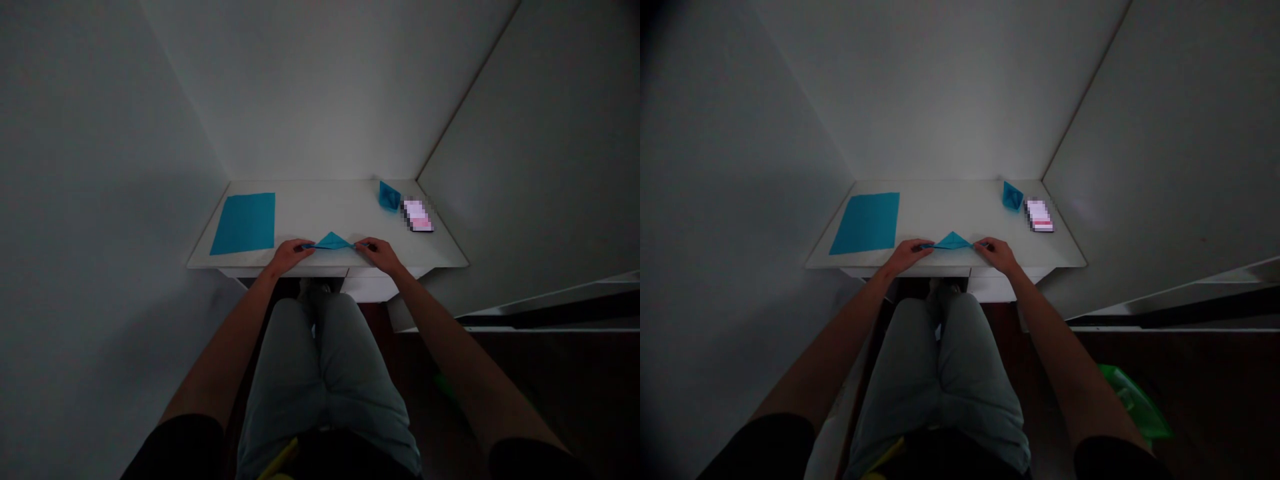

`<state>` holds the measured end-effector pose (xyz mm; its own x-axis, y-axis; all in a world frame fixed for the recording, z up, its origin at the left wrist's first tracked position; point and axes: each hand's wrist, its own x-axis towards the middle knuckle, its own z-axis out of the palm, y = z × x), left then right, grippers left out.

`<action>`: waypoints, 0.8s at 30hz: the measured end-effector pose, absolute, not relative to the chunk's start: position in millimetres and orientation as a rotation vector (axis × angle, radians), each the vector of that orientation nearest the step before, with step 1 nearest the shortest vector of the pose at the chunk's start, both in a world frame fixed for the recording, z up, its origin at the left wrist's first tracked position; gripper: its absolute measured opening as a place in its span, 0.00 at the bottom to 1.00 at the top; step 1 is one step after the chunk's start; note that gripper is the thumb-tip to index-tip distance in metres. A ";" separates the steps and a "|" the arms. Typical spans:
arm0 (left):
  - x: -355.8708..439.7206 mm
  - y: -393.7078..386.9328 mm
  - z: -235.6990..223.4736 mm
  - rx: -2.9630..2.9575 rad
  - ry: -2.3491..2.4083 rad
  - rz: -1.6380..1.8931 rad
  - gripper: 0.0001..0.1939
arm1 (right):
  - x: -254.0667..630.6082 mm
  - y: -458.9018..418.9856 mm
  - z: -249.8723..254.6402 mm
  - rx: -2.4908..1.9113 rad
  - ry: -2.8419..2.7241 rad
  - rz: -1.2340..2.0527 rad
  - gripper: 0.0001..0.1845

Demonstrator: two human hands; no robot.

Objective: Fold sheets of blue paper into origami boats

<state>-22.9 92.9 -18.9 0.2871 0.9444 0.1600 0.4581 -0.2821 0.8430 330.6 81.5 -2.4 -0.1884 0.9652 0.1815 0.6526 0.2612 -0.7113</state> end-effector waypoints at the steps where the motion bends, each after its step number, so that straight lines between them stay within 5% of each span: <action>1: -22.8 92.9 -19.4 1.864 1.261 0.897 0.23 | 330.5 81.3 -1.8 -1.463 -1.923 0.664 0.24; 17: -6.8 88.3 -19.9 1.948 1.524 1.092 0.10 | 326.8 76.4 0.7 -1.445 -1.970 0.620 0.30; 24: -2.1 80.6 -15.0 1.942 1.624 1.016 0.15 | 320.8 74.4 3.7 -1.506 -1.974 0.555 0.26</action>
